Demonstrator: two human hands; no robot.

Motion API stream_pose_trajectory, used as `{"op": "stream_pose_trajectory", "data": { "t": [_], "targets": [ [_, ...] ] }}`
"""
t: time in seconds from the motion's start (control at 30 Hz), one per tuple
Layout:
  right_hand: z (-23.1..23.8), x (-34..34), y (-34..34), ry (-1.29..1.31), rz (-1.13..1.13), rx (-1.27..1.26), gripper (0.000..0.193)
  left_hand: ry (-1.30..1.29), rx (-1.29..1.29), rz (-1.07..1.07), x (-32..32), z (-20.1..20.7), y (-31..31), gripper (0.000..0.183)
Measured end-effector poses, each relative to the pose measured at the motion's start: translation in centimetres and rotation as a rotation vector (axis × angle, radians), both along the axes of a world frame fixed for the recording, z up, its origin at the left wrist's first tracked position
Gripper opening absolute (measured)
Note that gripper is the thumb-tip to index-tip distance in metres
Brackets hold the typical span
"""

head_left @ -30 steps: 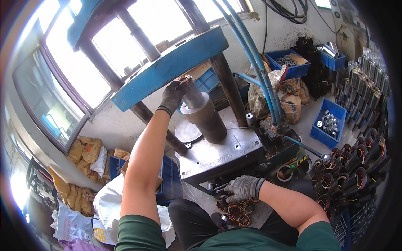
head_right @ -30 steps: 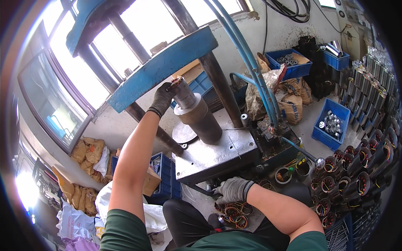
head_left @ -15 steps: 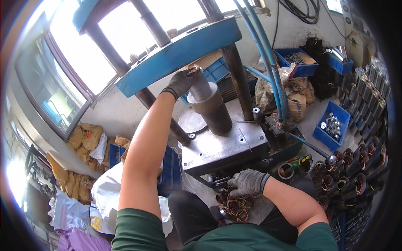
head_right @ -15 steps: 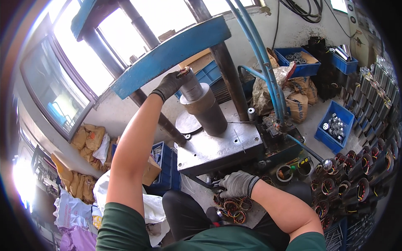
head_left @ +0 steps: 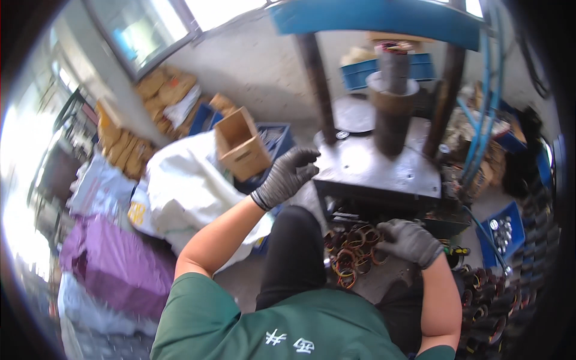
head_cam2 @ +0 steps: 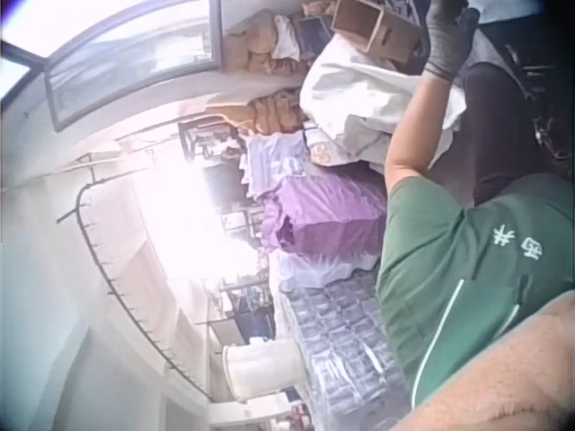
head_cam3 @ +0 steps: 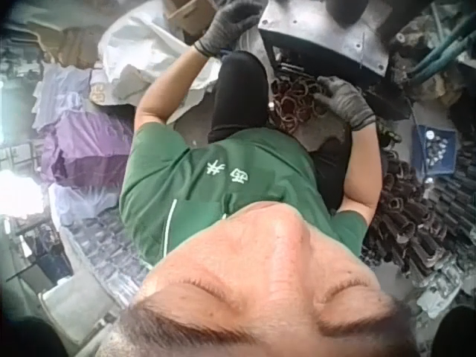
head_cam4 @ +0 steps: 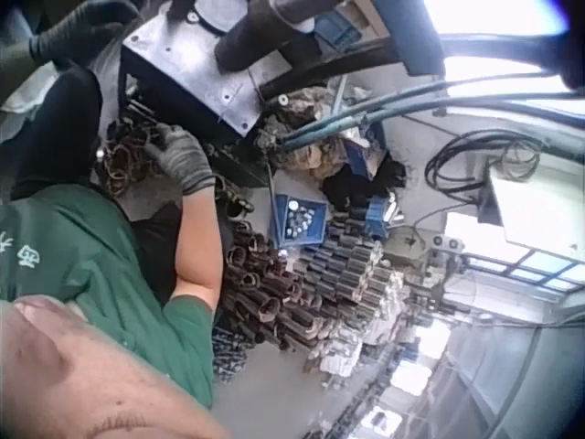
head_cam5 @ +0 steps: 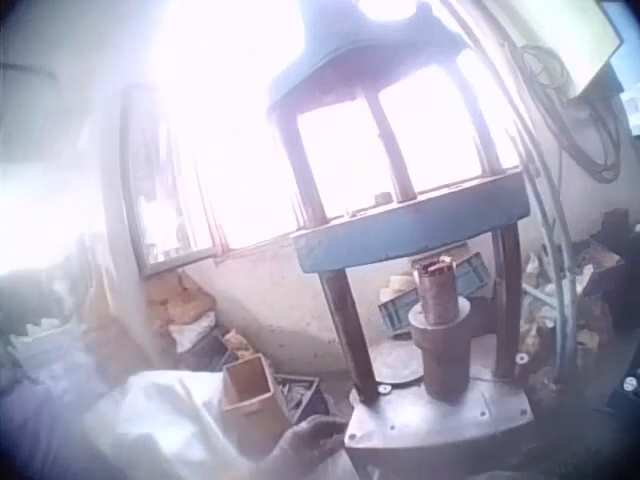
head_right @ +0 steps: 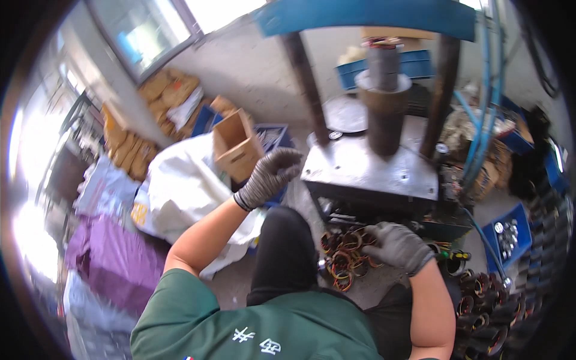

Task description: The person applies tape to the wires of motor stators and places them inside metal sleeves. They use a hydraulic press to seat each stator into its sleeve, remove the finished parts, and wipe several empty sleeves with a cloth.

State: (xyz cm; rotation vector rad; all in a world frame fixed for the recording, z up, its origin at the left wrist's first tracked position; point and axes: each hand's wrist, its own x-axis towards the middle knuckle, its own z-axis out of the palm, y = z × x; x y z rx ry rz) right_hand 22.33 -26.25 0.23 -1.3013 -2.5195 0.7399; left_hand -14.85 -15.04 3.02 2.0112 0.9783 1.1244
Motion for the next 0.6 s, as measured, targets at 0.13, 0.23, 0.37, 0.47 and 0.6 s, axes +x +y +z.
{"op": "stream_pose_trajectory", "data": {
  "t": [0.13,0.23,0.37,0.47,0.6],
  "targets": [
    [1.1,-1.6,-0.7,0.076,-0.073,-0.051,0.051,0.059,-0.040,0.362,-10.8,-8.0,-12.2,0.027],
    [1.0,-2.4,-0.5,0.208,-0.179,-0.195,0.044,0.145,-0.040,0.719,-17.5,-13.9,-21.7,0.026],
    [-1.2,-1.1,1.2,0.191,-0.110,-0.204,0.034,0.064,-0.195,1.172,-23.7,-22.6,-32.9,0.020],
    [-4.0,1.6,2.6,0.138,-0.060,-0.297,0.031,0.037,-0.342,1.425,-27.6,-28.5,-39.1,0.018],
    [-7.6,6.5,3.4,-0.012,-0.108,-0.582,0.026,-0.078,-0.310,1.783,-34.0,-29.9,-44.0,0.020]
  ]
}}
